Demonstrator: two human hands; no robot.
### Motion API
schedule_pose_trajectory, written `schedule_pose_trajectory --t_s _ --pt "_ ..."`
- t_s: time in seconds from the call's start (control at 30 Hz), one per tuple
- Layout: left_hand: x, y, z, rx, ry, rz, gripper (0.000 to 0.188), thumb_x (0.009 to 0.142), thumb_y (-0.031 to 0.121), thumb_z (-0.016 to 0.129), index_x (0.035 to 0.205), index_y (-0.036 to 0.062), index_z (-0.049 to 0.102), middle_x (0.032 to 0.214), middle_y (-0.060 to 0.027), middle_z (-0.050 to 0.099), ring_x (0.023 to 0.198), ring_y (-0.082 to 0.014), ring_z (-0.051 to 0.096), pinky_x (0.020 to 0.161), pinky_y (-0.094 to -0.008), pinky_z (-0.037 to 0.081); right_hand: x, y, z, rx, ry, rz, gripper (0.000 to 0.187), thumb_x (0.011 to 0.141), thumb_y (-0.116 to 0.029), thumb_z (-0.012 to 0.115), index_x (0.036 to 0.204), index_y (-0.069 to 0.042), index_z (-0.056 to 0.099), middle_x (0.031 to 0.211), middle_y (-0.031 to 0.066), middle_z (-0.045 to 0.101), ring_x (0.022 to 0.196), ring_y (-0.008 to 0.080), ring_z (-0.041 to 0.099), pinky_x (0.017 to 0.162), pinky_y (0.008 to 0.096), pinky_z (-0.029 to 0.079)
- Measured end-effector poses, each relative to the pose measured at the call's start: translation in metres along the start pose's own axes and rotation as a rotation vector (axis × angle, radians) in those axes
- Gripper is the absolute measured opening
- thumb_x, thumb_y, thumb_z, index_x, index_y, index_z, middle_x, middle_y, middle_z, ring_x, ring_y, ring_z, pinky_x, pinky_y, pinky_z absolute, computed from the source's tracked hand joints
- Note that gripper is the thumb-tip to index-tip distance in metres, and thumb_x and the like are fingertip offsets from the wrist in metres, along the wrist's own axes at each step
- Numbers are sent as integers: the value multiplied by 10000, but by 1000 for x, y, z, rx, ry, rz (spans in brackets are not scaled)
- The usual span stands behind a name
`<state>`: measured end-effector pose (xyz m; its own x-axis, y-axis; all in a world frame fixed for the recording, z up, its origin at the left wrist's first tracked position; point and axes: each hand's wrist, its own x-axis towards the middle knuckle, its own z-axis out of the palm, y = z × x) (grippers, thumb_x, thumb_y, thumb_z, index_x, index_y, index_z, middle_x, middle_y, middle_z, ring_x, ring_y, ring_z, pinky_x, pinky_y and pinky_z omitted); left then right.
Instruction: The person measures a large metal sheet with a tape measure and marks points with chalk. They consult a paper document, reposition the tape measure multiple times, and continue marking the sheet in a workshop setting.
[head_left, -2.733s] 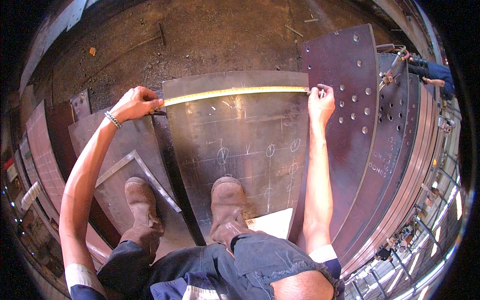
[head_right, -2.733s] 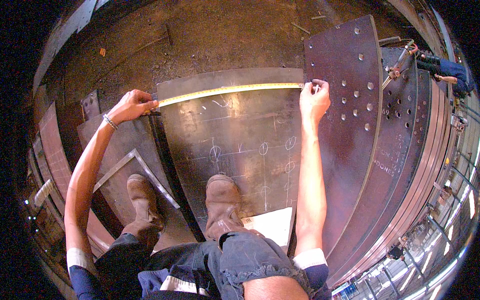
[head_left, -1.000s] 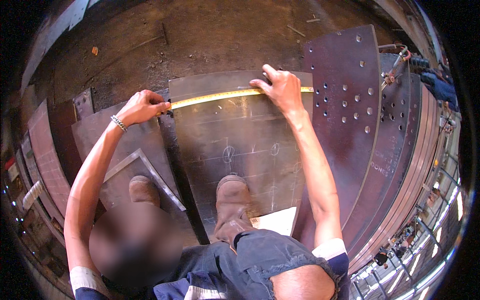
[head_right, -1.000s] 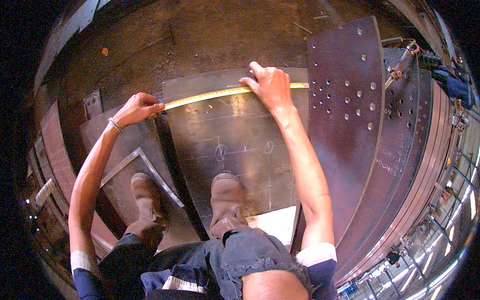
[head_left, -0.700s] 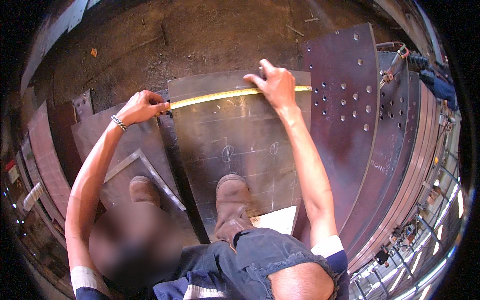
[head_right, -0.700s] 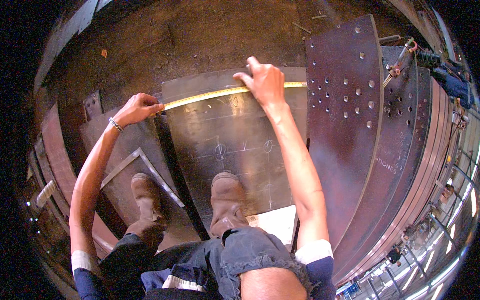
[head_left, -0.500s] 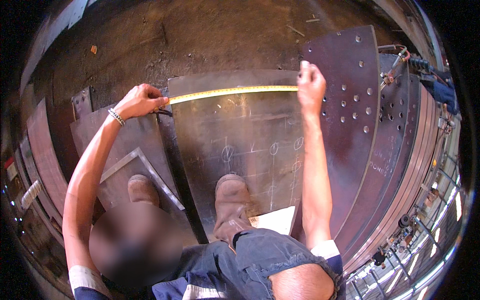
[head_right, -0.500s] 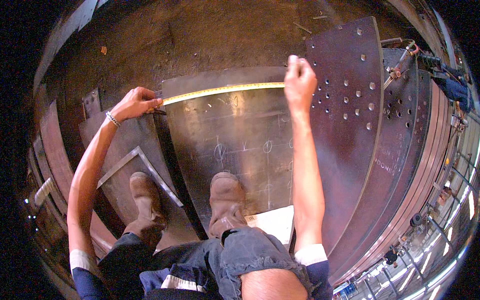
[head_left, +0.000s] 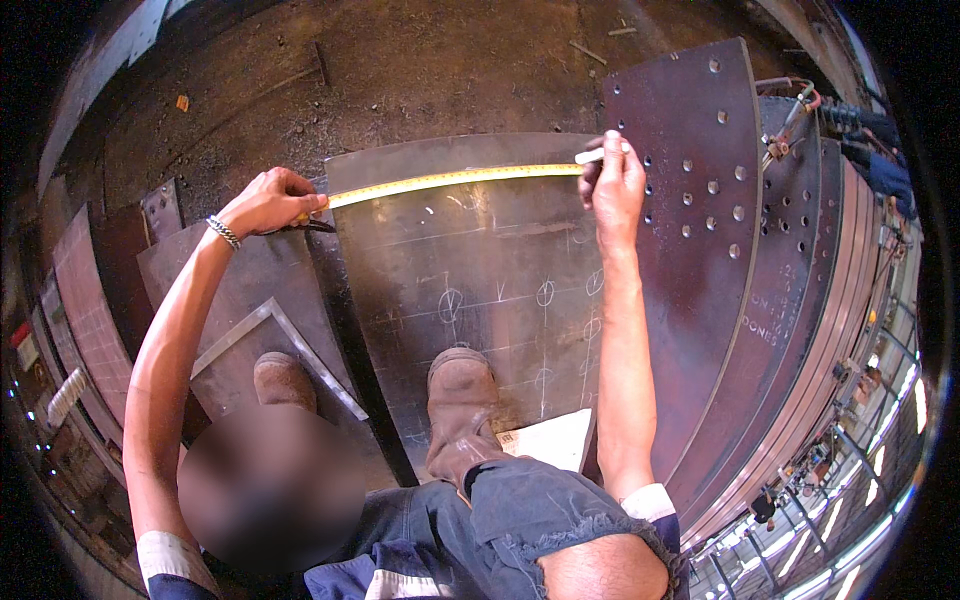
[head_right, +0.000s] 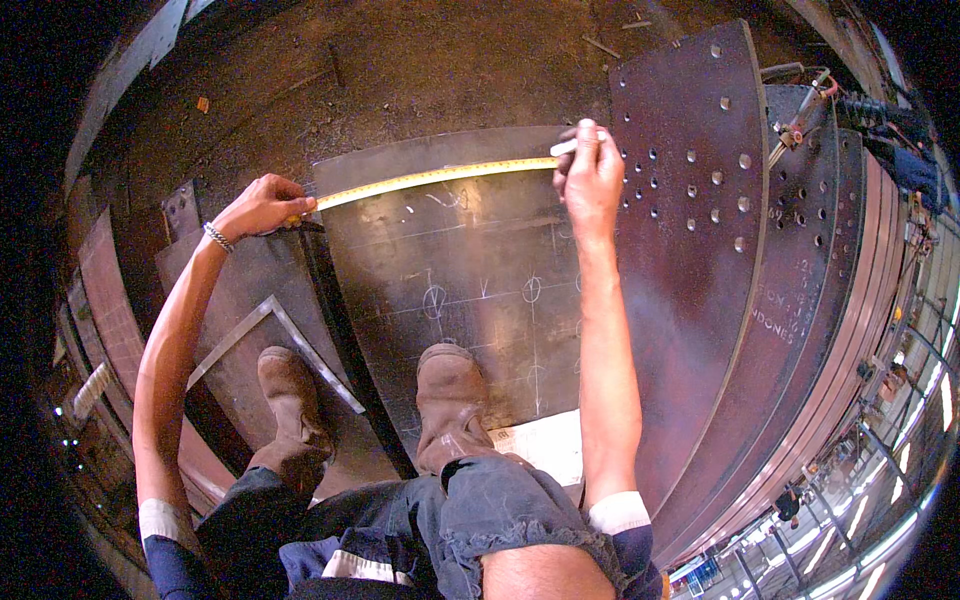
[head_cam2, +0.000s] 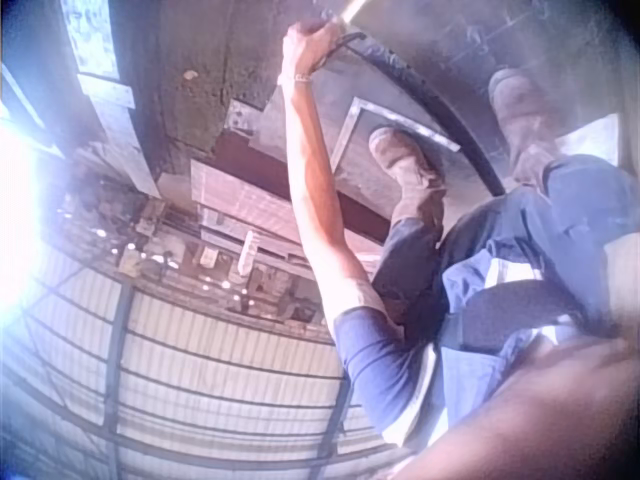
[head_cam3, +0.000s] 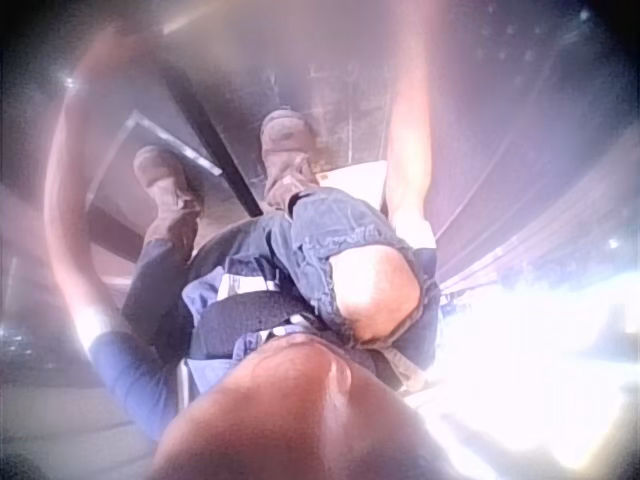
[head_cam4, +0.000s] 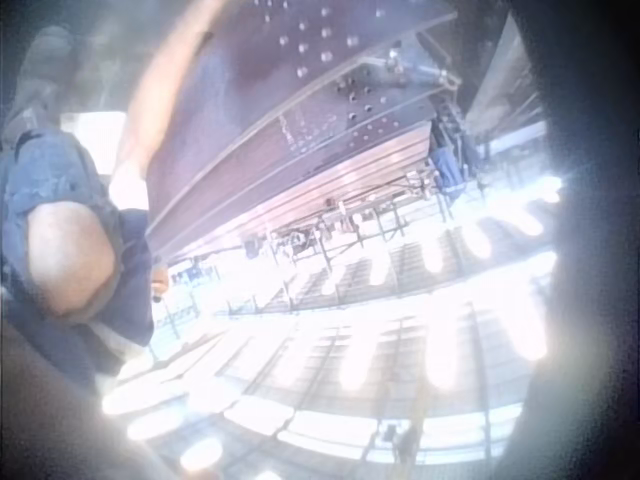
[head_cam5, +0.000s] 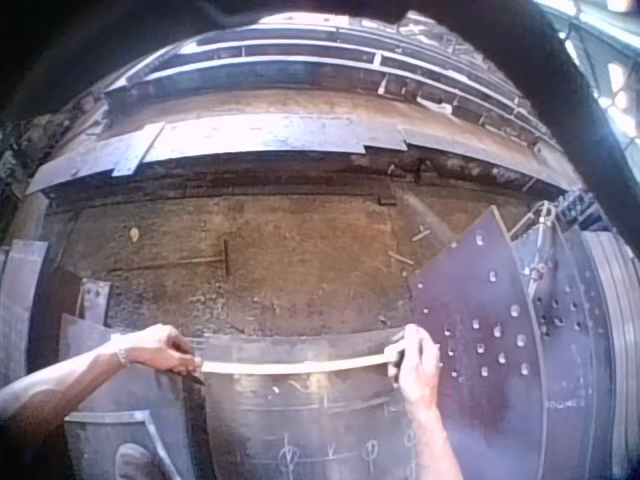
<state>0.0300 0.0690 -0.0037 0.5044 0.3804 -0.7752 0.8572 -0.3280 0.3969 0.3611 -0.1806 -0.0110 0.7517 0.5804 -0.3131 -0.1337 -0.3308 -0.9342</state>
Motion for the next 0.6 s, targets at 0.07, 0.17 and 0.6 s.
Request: schedule_pose_trajectory --t_s 0.07,0.17,0.6 --pt "1 0 0 18 -3 14 381 907 412 674 914 42 760 719 -43 698 659 -117 635 614 -307 490 2 2 8 -46 -94 -14 313 1052 -319 478 921 -60 596 697 7 601 492 44 508 392 206 376" --pt "-1 6 -2 33 -5 7 374 910 407 671 920 44 760 720 -42 699 658 -116 635 613 -307 490 4 5 25 37 -288 -44 258 1044 -251 505 945 -39 614 773 34 641 551 45 532 469 189 425" --pt "8 -6 -1 71 -10 55 468 863 505 666 892 46 751 729 -84 702 712 -186 670 678 -355 508 41 28 56 -453 -623 -361 273 995 -232 528 838 -31 624 702 48 626 659 118 585 625 308 481"
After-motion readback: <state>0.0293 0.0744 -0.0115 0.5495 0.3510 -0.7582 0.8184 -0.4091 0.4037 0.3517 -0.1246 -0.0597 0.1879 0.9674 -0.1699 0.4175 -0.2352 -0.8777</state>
